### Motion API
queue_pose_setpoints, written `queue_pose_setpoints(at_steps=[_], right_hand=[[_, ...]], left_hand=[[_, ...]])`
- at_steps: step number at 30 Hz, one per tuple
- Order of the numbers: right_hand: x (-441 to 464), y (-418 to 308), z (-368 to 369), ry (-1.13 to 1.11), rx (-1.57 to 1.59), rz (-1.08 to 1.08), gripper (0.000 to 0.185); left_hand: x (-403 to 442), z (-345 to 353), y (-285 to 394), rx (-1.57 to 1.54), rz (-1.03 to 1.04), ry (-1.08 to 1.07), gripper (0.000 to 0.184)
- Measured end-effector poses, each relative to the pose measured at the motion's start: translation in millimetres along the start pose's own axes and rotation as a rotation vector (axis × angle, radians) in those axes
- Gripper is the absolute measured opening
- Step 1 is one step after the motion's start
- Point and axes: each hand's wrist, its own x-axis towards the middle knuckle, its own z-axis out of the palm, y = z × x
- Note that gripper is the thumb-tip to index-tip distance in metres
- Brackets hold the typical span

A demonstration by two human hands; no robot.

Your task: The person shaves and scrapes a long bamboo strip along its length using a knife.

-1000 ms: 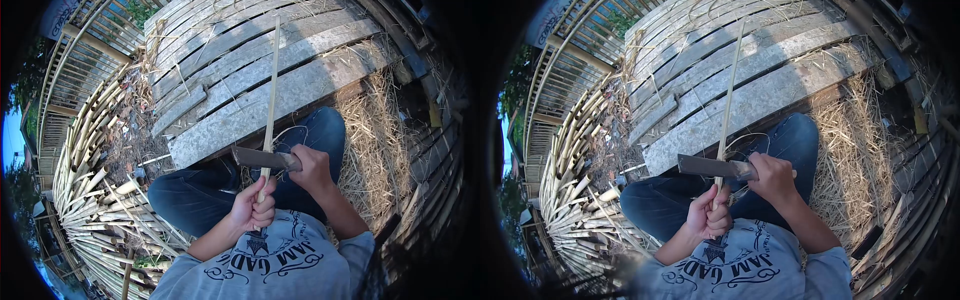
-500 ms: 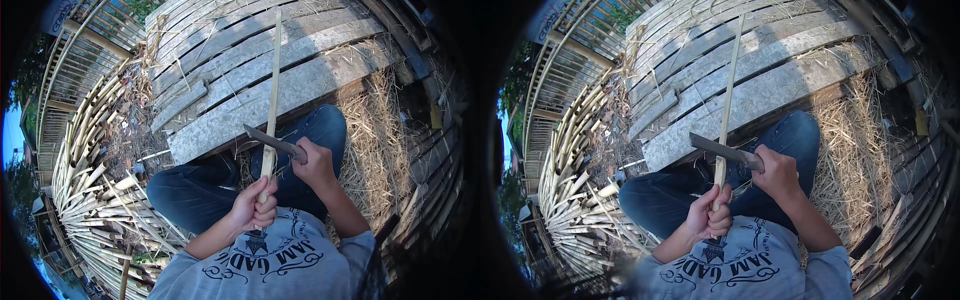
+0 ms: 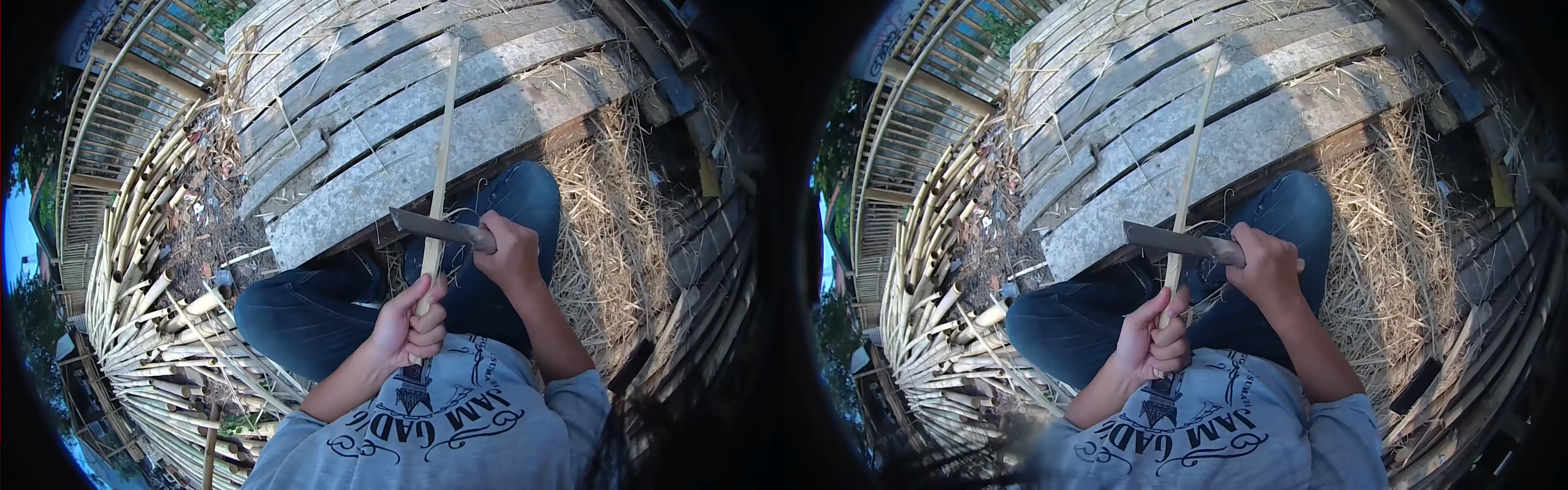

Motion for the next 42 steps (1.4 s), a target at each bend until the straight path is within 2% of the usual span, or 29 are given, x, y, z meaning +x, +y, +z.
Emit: queue_pose_setpoints(at_steps=[2,3,4,6,8,10,11,14,16,18,20,22,24,25,28,30,33,34,36,37,38,40,42], right_hand=[[7.4,3.5,-0.3,-0.035,-0.056,0.004,0.015],[8.2,-1.2,-1.4,-0.016,-0.048,0.021,0.014],[2.1,-4.5,-1.4,-0.013,-0.039,0.051,0.014],[16.1,23.3,0.5,0.025,-0.191,0.292,0.011],[35.6,62.4,-32.0,0.078,-0.384,0.470,0.010],[40.6,54.9,-61.3,0.263,-0.111,0.527,0.008],[28.2,38.0,-64.0,0.225,-0.105,0.537,0.008],[12.3,-14.4,-54.4,0.185,-0.065,0.054,0.015],[0.0,-24.7,-35.9,0.021,0.000,-0.043,0.020],[-2.4,-17.0,-22.5,0.017,0.058,0.018,0.022],[4.9,5.2,-17.5,0.048,-0.073,0.034,0.020],[13.2,21.9,-12.7,0.093,-0.073,0.162,0.013],[25.3,41.3,-27.0,0.149,-0.204,0.380,0.012],[29.1,38.9,-29.4,0.158,-0.203,0.364,0.012],[12.1,-4.4,-37.7,0.185,-0.023,0.073,0.015],[1.7,-24.6,-29.1,0.039,0.018,-0.059,0.014],[10.3,11.5,-13.6,0.112,-0.103,0.073,0.013],[18.1,30.4,-17.5,0.056,-0.123,0.257,0.013],[20.5,40.4,-30.0,0.064,-0.208,0.335,0.014],[21.4,30.8,-29.3,0.060,-0.200,0.326,0.014],[12.8,13.6,-27.6,0.118,-0.050,0.280,0.014],[0.6,-21.4,-27.8,0.158,0.193,0.237,0.013],[-6.7,-37.7,-26.8,0.112,0.267,0.175,0.014]], left_hand=[[7.7,-11.8,10.3,-0.026,0.006,0.134,0.033],[8.2,-7.3,11.3,0.006,-0.009,0.056,0.033],[7.9,-4.7,10.8,-0.002,-0.016,0.066,0.033],[4.4,3.9,0.2,-0.061,0.042,-0.009,0.033],[-6.6,6.8,-2.1,0.275,-0.013,0.033,0.034],[-6.6,-1.5,4.6,0.099,-0.002,0.171,0.035],[-7.8,-3.4,4.1,0.090,0.027,0.188,0.035],[11.5,4.2,10.2,0.126,0.025,0.089,0.035],[21.6,12.8,6.0,0.080,-0.025,0.037,0.036],[22.6,20.5,2.1,0.101,-0.017,0.045,0.034],[17.9,23.0,2.6,0.163,-0.036,0.100,0.033],[13.0,15.8,-2.2,0.114,-0.031,0.106,0.033],[5.5,14.8,-7.8,0.219,-0.055,0.073,0.033],[8.6,16.7,-2.7,0.229,-0.045,0.063,0.033],[11.8,15.8,4.2,0.106,0.059,0.148,0.032],[17.0,21.9,6.2,0.161,0.013,0.086,0.032],[11.7,20.8,0.4,0.194,0.010,0.114,0.033],[6.8,21.5,-5.7,0.196,0.003,0.113,0.033],[-3.7,29.4,-15.3,0.367,-0.039,-0.111,0.032],[-2.8,34.1,-14.7,0.288,-0.031,-0.114,0.033],[-2.6,29.3,-10.7,0.276,-0.012,-0.103,0.033],[5.6,17.0,2.0,0.033,0.077,-0.001,0.033],[7.8,20.0,2.8,0.091,0.068,-0.031,0.033]])
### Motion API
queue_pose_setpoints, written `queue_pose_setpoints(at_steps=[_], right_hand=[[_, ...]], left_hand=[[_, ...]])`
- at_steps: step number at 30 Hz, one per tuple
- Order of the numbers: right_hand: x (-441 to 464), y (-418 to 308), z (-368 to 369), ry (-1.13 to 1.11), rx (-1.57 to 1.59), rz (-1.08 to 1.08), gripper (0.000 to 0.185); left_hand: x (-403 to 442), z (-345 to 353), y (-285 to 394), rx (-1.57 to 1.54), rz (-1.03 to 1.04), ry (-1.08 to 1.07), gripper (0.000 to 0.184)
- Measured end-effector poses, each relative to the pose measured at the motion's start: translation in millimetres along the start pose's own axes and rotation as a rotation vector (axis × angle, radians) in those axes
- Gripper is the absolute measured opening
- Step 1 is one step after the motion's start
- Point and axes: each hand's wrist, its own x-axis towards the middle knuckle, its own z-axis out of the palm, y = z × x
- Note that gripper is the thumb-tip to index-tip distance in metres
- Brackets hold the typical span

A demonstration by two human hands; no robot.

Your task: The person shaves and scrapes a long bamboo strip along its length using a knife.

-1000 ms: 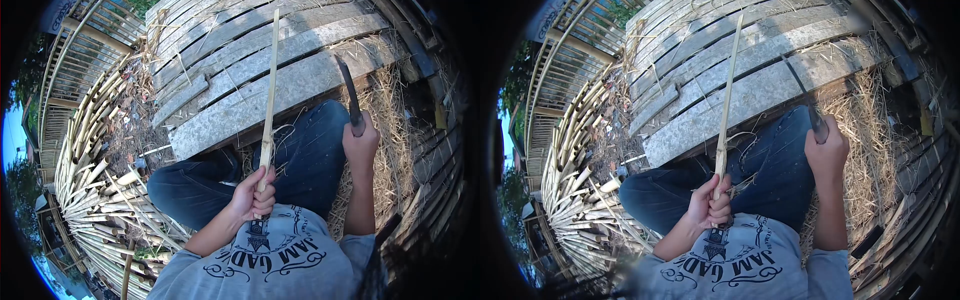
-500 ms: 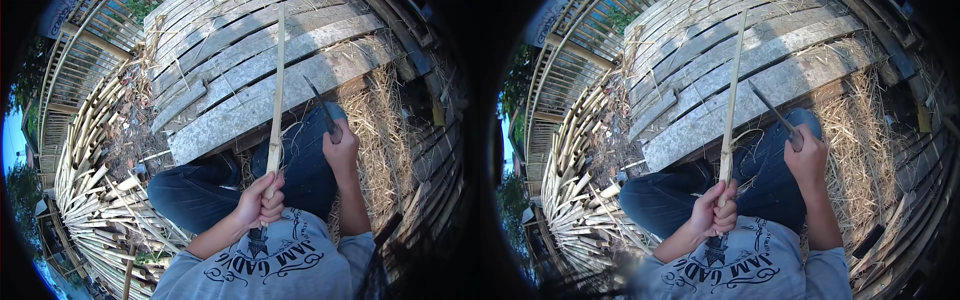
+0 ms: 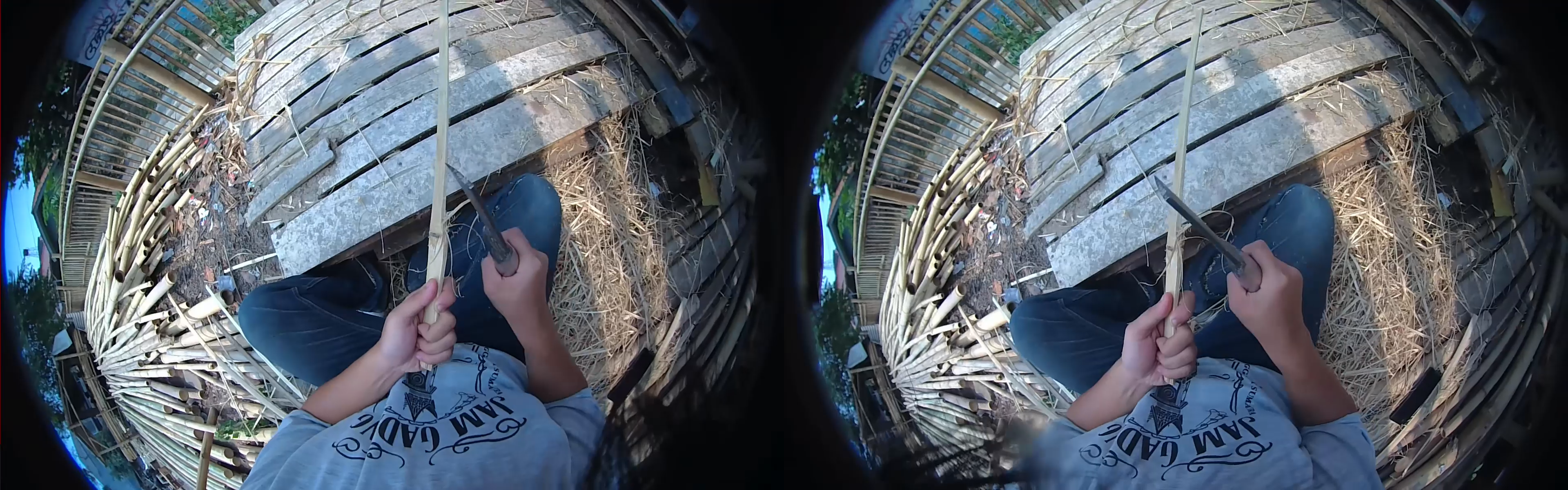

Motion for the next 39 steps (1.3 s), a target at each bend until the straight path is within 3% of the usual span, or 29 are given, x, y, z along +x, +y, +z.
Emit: queue_pose_setpoints(at_steps=[1,3,6,12,14,16,20,22,24,26,30,32,34,36,37,39], right_hand=[[-3.0,-0.5,2.9,0.013,-0.002,0.013,0.014],[-2.5,8.3,11.5,-0.047,-0.059,-0.202,0.011],[13.3,39.8,18.2,-0.059,-0.236,-0.183,0.014],[14.9,40.3,34.9,-0.060,-0.245,-0.118,0.009],[30.7,51.8,36.2,-0.092,-0.416,0.040,0.009],[62.6,77.2,18.7,0.117,-0.461,0.154,0.011],[65.0,48.4,-6.3,0.105,-0.341,0.181,0.015],[43.9,22.8,-0.1,0.088,-0.243,-0.091,0.014],[16.7,4.5,13.6,-0.008,-0.109,-0.171,0.015],[-0.8,-2.9,25.5,-0.118,-0.186,-0.224,0.017],[20.8,36.2,33.5,-0.074,-0.319,-0.064,0.015],[40.7,58.8,30.6,-0.077,-0.371,0.156,0.014],[50.7,55.9,18.7,0.007,-0.366,0.135,0.013],[39.6,37.4,14.9,0.061,-0.187,0.119,0.010],[31.0,24.5,13.4,0.068,-0.131,0.068,0.010],[15.3,2.3,12.6,0.073,-0.031,-0.044,0.014]], left_hand=[[-0.2,0.5,-2.6,0.005,-0.023,-0.017,0.033],[0.8,0.6,-6.2,-0.031,-0.051,-0.038,0.033],[3.3,-11.9,-4.7,-0.099,-0.077,0.083,0.032],[1.9,-24.4,-0.7,-0.126,-0.037,0.068,0.031],[-2.0,-26.7,-2.5,-0.205,-0.033,0.042,0.032],[-15.7,-16.8,-12.7,0.132,-0.015,0.085,0.031],[-23.4,-29.1,14.8,-0.119,0.112,0.095,0.032],[-16.4,-27.3,18.6,-0.132,0.126,0.031,0.032],[-6.6,-21.8,12.5,-0.099,0.062,-0.039,0.032],[-3.4,-16.4,9.8,-0.101,0.027,-0.029,0.032],[-7.0,-15.5,-1.1,-0.152,-0.026,-0.041,0.034],[-12.4,-17.5,-8.1,-0.144,-0.042,-0.061,0.034],[-15.8,-18.1,-8.0,-0.047,-0.040,-0.064,0.035],[-17.0,-15.6,-1.7,-0.079,0.082,-0.136,0.035],[-15.8,-18.8,6.1,-0.132,0.130,-0.067,0.034],[-12.3,-23.1,15.5,-0.219,0.128,-0.077,0.034]])
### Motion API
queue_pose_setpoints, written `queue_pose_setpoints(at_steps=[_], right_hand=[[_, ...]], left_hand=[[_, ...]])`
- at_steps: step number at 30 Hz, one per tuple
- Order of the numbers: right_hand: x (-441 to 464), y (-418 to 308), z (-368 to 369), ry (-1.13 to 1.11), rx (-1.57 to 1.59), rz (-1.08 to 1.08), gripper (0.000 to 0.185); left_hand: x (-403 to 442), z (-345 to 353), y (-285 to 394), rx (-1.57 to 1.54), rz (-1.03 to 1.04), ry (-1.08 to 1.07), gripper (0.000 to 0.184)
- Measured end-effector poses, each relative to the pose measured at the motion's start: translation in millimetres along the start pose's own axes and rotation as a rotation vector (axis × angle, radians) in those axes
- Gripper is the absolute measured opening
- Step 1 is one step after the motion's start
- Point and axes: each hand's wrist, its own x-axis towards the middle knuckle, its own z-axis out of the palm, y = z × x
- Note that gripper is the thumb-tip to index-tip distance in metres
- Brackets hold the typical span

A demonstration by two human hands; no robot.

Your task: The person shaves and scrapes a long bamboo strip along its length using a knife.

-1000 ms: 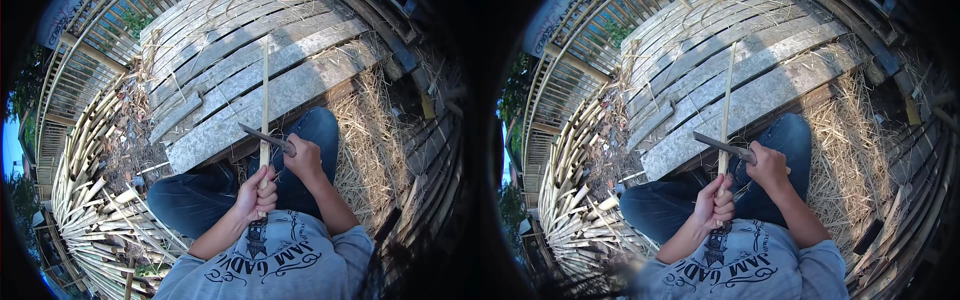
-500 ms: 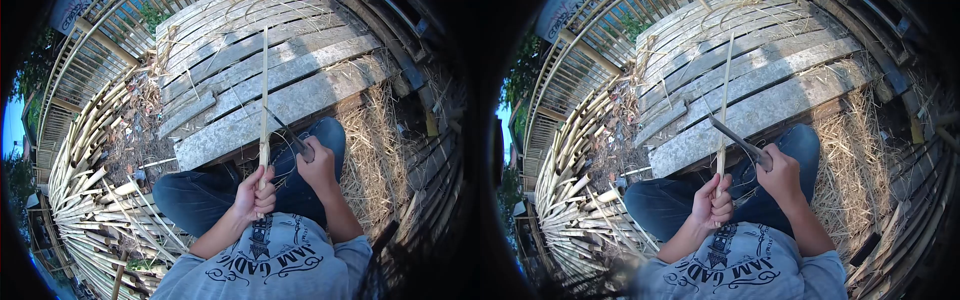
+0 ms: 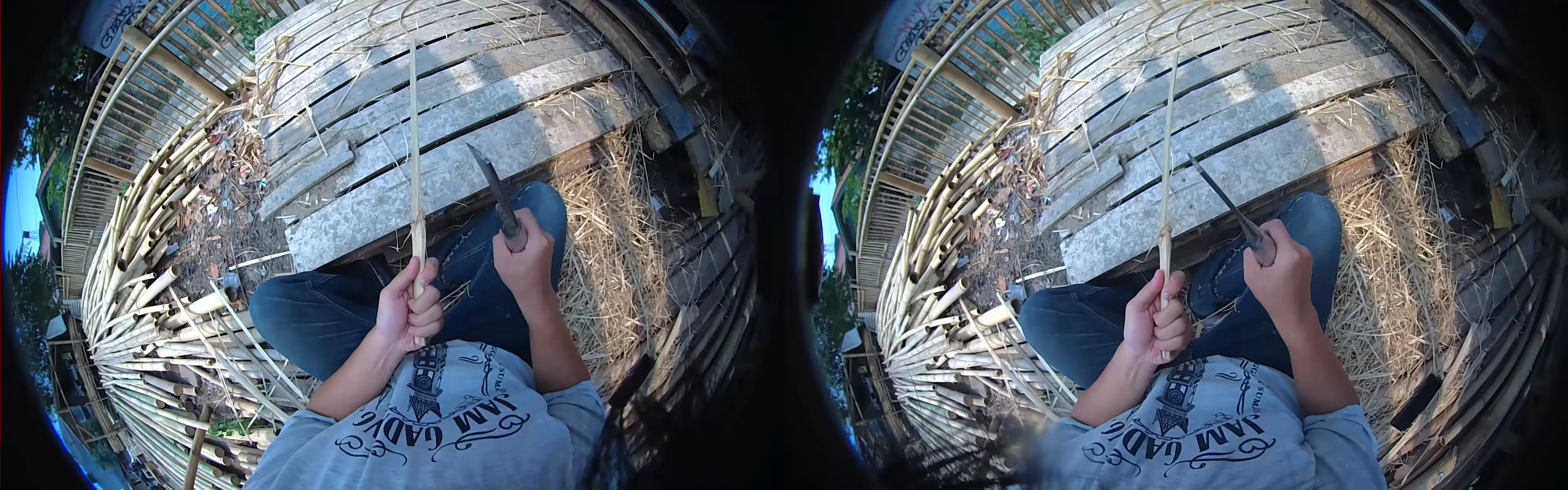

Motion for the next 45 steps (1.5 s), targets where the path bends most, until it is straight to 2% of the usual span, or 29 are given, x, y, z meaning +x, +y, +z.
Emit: queue_pose_setpoints(at_steps=[3,5,7,8,9,11,15,17,19,22,24,29,30,32,33,35,36,37,40,42,45], right_hand=[[-17.5,-11.4,7.8,-0.132,-0.062,-0.175,0.017],[-16.6,10.3,16.6,-0.168,-0.116,-0.173,0.016],[3.9,32.1,15.3,-0.105,-0.285,0.009,0.014],[12.2,35.8,9.2,-0.110,-0.275,0.131,0.014],[16.1,36.7,3.1,-0.091,-0.260,0.151,0.014],[11.1,30.7,-1.7,-0.024,-0.147,0.095,0.012],[-5.8,11.3,3.6,-0.136,-0.150,-0.209,0.014],[6.0,22.6,0.4,-0.120,-0.213,-0.137,0.014],[22.4,39.6,-6.4,-0.109,-0.317,0.049,0.015],[28.8,38.2,-20.6,-0.132,-0.399,0.112,0.016],[19.3,34.0,-22.5,-0.205,-0.279,-0.018,0.017],[8.0,43.2,-2.9,-0.386,-0.344,0.022,0.020],[7.0,45.2,1.2,-0.420,-0.292,0.087,0.020],[4.8,47.8,8.9,-0.468,-0.232,0.152,0.021],[4.4,49.3,11.6,-0.481,-0.202,0.155,0.021],[4.5,49.8,16.0,-0.503,-0.173,0.158,0.022],[4.4,47.9,17.4,-0.533,-0.184,0.132,0.023],[4.0,46.6,18.8,-0.561,-0.197,0.106,0.025],[-1.4,41.5,23.4,-0.655,-0.166,0.063,0.030],[-9.8,38.3,26.4,-0.677,-0.156,0.018,0.032],[-22.4,29.4,27.8,-0.795,-0.179,-0.043,0.035]], left_hand=[[2.2,5.6,-11.2,0.042,-0.073,-0.022,0.033],[0.6,5.9,-17.5,0.082,-0.141,-0.047,0.033],[-4.6,2.6,-14.9,0.042,-0.120,-0.053,0.034],[-8.0,1.9,-13.5,0.080,-0.101,-0.053,0.033],[-9.8,1.0,-11.7,0.088,-0.100,-0.053,0.033],[-13.4,-2.0,-7.9,0.180,-0.107,-0.064,0.032],[-8.8,-6.5,-4.1,0.163,-0.228,0.036,0.031],[-11.3,-11.6,-7.8,0.164,-0.275,0.002,0.030],[-16.4,-16.6,-0.7,0.180,-0.265,-0.005,0.031],[-29.1,-33.4,12.8,0.330,-0.341,0.090,0.032],[-35.0,-42.3,13.2,0.341,-0.353,0.174,0.032],[-42.5,-59.6,10.5,0.337,-0.325,0.375,0.032],[-43.8,-57.7,10.7,0.333,-0.319,0.383,0.032],[-47.0,-51.5,10.2,0.553,-0.224,0.534,0.032],[-48.2,-52.0,11.9,0.548,-0.216,0.542,0.032],[-49.2,-54.2,14.8,1.147,-0.255,0.796,0.033],[-50.5,-52.9,18.9,1.150,-0.346,0.819,0.030],[-50.4,-50.1,17.9,1.143,-0.348,0.821,0.030],[-47.6,-43.9,14.1,1.198,-0.320,0.879,0.025],[-48.3,-49.5,15.0,1.247,-0.191,0.812,0.022],[-53.2,-50.4,22.8,1.147,-0.258,0.774,0.020]])
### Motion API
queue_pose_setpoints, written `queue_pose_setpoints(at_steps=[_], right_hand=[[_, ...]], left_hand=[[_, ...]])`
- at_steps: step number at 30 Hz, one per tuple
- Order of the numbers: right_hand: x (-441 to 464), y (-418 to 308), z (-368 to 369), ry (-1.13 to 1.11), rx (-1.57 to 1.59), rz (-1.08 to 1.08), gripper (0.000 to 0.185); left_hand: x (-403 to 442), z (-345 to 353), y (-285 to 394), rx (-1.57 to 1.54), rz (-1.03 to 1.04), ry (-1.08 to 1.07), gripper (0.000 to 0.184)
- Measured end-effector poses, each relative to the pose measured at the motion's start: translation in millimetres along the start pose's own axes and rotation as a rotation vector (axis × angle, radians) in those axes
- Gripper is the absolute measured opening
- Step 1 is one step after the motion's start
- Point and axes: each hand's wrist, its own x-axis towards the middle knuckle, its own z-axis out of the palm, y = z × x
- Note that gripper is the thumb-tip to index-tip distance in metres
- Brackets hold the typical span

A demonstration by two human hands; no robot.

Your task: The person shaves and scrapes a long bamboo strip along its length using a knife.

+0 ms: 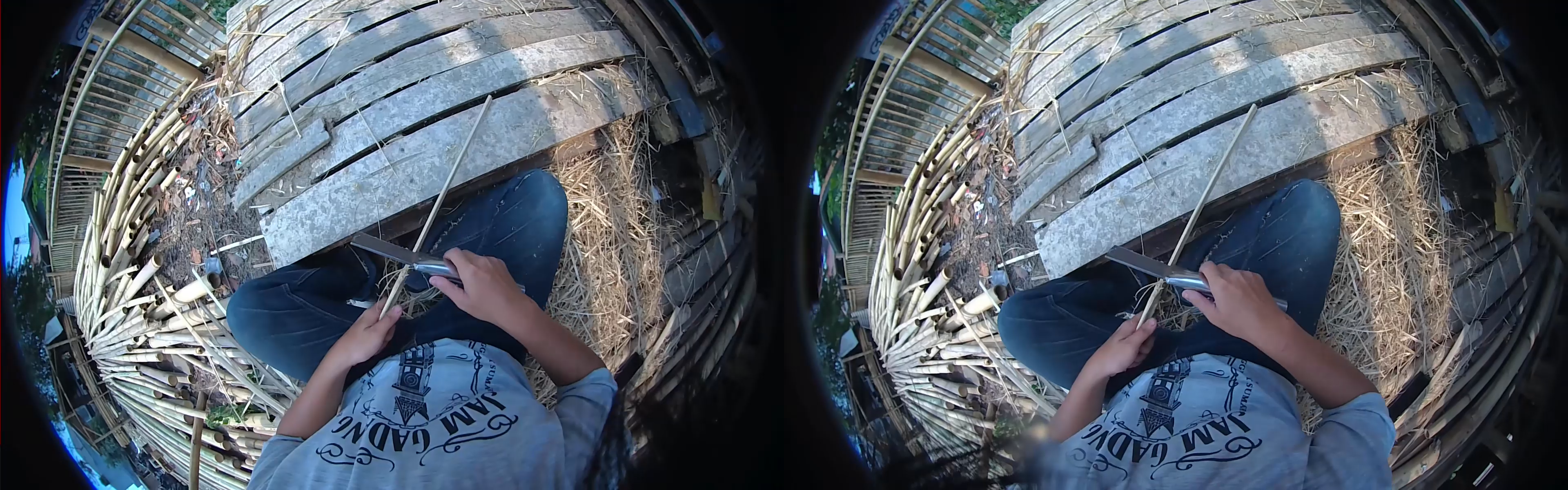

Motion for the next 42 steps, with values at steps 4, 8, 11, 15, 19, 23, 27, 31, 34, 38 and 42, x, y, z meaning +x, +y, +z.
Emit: queue_pose_setpoints(at_steps=[4,8,11,15,19,23,27,31,34,38,42], right_hand=[[2.2,4.4,-0.5,-0.073,-0.164,-0.037,0.036],[23.3,22.8,-23.5,0.053,-0.342,-0.020,0.038],[31.9,24.4,-40.9,0.128,-0.395,0.096,0.036],[16.3,12.6,-27.3,-0.065,-0.389,-0.178,0.039],[30.6,40.1,-36.0,0.084,-0.290,-0.012,0.039],[42.8,50.2,-52.2,0.137,-0.237,0.219,0.041],[37.7,33.2,-52.4,-0.269,0.471,0.527,0.051],[50.1,53.5,-72.5,-0.351,0.608,0.610,0.057],[61.9,67.5,-75.8,-0.098,0.677,0.629,0.053],[63.5,72.6,-70.6,-0.064,0.677,0.628,0.053],[44.8,46.3,-69.6,-0.268,0.693,0.711,0.054]], left_hand=[[-4.4,0.0,3.8,-0.029,-0.054,-0.030,0.019],[-2.7,-1.2,-6.5,0.223,0.218,0.037,0.024],[-11.6,-3.4,-7.9,0.241,0.197,0.042,0.026],[-19.9,-5.6,-0.2,0.150,0.078,0.022,0.027],[-34.9,-4.2,-1.4,0.175,0.063,0.024,0.028],[-34.9,-8.6,-8.6,0.284,0.129,0.061,0.029],[-33.9,-9.5,-12.8,0.364,0.102,0.085,0.031],[-40.0,-4.0,-10.6,0.385,0.160,0.130,0.031],[-42.1,-2.0,-14.0,0.433,0.164,0.189,0.028],[-40.9,8.5,-14.7,0.507,0.194,0.321,0.023],[-39.7,11.2,-16.4,0.632,0.157,0.397,0.028]])
